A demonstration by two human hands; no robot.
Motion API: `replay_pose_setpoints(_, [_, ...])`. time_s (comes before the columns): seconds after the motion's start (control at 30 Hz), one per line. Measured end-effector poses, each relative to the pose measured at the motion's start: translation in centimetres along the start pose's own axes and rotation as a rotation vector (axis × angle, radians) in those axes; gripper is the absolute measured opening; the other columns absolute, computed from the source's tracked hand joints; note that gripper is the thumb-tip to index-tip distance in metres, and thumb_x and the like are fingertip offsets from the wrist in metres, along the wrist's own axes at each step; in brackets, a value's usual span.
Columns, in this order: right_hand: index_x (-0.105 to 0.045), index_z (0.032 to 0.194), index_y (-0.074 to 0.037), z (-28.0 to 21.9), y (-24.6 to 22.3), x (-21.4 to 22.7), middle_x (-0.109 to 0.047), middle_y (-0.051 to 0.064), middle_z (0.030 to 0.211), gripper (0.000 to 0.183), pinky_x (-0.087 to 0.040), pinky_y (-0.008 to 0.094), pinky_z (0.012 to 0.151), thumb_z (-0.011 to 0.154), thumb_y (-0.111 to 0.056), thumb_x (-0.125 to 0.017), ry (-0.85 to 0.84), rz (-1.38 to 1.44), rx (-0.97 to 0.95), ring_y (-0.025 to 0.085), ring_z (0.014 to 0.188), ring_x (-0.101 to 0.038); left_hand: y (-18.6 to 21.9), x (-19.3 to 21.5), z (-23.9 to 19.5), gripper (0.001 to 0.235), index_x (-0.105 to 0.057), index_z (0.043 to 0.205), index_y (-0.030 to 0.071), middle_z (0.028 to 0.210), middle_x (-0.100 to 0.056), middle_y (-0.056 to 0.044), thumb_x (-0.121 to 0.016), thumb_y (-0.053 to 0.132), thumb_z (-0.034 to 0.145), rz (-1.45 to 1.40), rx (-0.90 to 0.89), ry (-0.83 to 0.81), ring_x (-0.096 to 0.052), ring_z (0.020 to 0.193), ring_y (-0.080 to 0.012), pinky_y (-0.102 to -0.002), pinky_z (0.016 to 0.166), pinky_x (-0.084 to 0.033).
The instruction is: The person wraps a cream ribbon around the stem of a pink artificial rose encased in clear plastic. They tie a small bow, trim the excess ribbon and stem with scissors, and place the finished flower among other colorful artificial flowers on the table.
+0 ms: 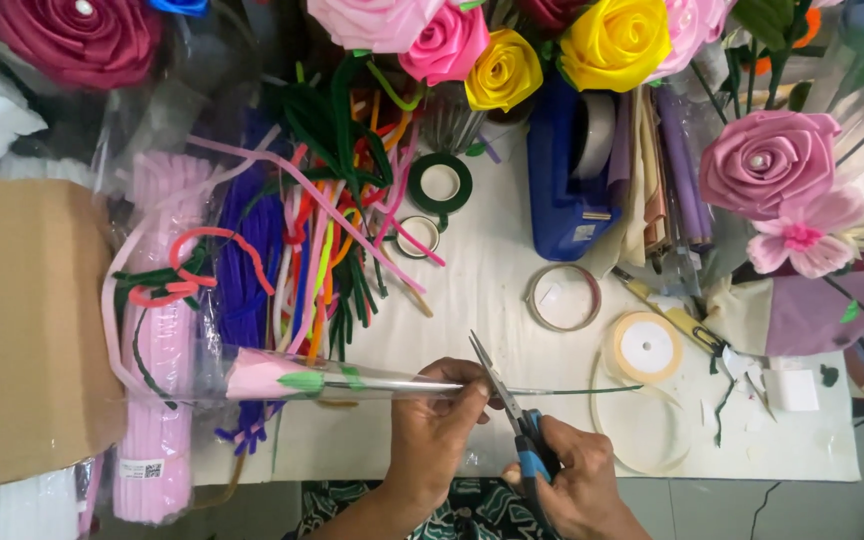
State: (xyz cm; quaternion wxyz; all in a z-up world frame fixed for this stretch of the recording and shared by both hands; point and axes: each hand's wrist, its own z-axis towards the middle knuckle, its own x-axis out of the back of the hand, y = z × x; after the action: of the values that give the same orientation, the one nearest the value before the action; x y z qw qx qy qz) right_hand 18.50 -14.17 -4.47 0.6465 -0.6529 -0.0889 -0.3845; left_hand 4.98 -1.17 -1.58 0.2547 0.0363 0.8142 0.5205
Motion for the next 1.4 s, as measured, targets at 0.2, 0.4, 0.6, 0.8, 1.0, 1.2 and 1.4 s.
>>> replay_pose_setpoints(0.2, [-0.044, 0.063, -0.013, -0.1, 0.1, 0.0, -0.032, -0.004, 0.054, 0.054, -0.024, 0.032, 0.042, 0.082, -0.054, -0.072, 0.023, -0.016, 0.028, 0.012, 0.049, -0.025, 0.1, -0.3, 0.0, 0.005, -0.076, 0.090, 0.004, 0.078, -0.076, -0.005, -0.074, 0.008, 0.088, 0.035, 0.009, 0.016, -0.069, 0.069, -0.0144, -0.031, 0.061, -0.062])
replay_pose_setpoints(0.4, [-0.043, 0.062, -0.013, -0.3, 0.5, 0.0, -0.035, -0.003, 0.052, 0.051, -0.025, 0.032, 0.042, 0.081, -0.046, -0.078, 0.025, 0.000, 0.035, 0.012, 0.048, -0.026, -0.2, -0.4, 0.1, 0.008, -0.075, 0.090, 0.003, 0.079, -0.076, -0.006, -0.074, 0.010, 0.087, 0.041, 0.031, 0.026, -0.069, 0.069, -0.0144, -0.031, 0.061, -0.062])
replay_pose_setpoints(0.6, [-0.060, 0.066, -0.011, -0.2, -0.9, 2.0, -0.053, -0.003, 0.059, 0.051, -0.037, 0.029, 0.045, 0.080, -0.059, -0.069, -0.101, 0.268, -0.222, 0.011, 0.052, -0.046, 0.3, -0.2, 0.2, 0.006, -0.073, 0.095, 0.002, 0.085, -0.076, -0.009, -0.074, 0.005, 0.089, -0.014, -0.005, -0.049, -0.078, 0.076, -0.0215, -0.027, 0.061, -0.055])
replay_pose_setpoints(0.8, [-0.075, 0.079, -0.005, -0.7, -2.3, 11.9, -0.070, 0.006, 0.069, 0.045, -0.052, 0.035, 0.061, 0.073, -0.050, -0.071, -0.042, 0.042, -0.485, 0.020, 0.062, -0.064, 2.2, 2.2, 0.3, 0.025, -0.067, 0.106, 0.007, 0.093, -0.066, -0.004, -0.081, 0.012, 0.086, 0.093, 0.055, -0.211, -0.069, 0.086, -0.0137, -0.027, 0.080, -0.060])
replay_pose_setpoints(1.0, [-0.066, 0.100, -0.020, 6.3, -2.7, 13.8, -0.074, 0.004, 0.080, 0.048, -0.046, 0.036, 0.069, 0.081, -0.064, -0.058, -0.334, -0.643, -0.660, 0.022, 0.070, -0.066, 2.5, 5.3, 0.5, 0.017, -0.065, 0.089, 0.012, 0.104, -0.072, -0.008, -0.082, 0.010, 0.085, 0.239, -0.027, -0.461, -0.072, 0.103, -0.0184, -0.032, 0.081, -0.061])
replay_pose_setpoints(1.2, [-0.061, 0.117, -0.015, 11.3, -0.1, 6.9, -0.074, 0.016, 0.111, 0.061, -0.052, 0.056, 0.076, 0.087, -0.067, -0.049, -0.312, -0.820, -0.469, 0.044, 0.095, -0.070, 2.6, 5.3, 0.8, 0.024, -0.066, 0.094, 0.009, 0.083, -0.067, -0.003, -0.087, 0.009, 0.081, 0.256, 0.087, -0.541, -0.071, 0.076, -0.0130, -0.024, 0.070, -0.057])
replay_pose_setpoints(1.4, [-0.047, 0.120, -0.004, 15.6, 1.5, 3.4, -0.067, 0.019, 0.109, 0.072, -0.056, 0.056, 0.065, 0.091, -0.070, -0.050, -0.213, -0.986, -0.428, 0.047, 0.089, -0.071, 2.9, 5.4, 2.8, 0.031, -0.059, 0.100, 0.011, 0.092, -0.059, -0.001, -0.084, 0.003, 0.083, 0.233, 0.070, -0.673, -0.062, 0.085, -0.0121, -0.025, 0.077, -0.054])
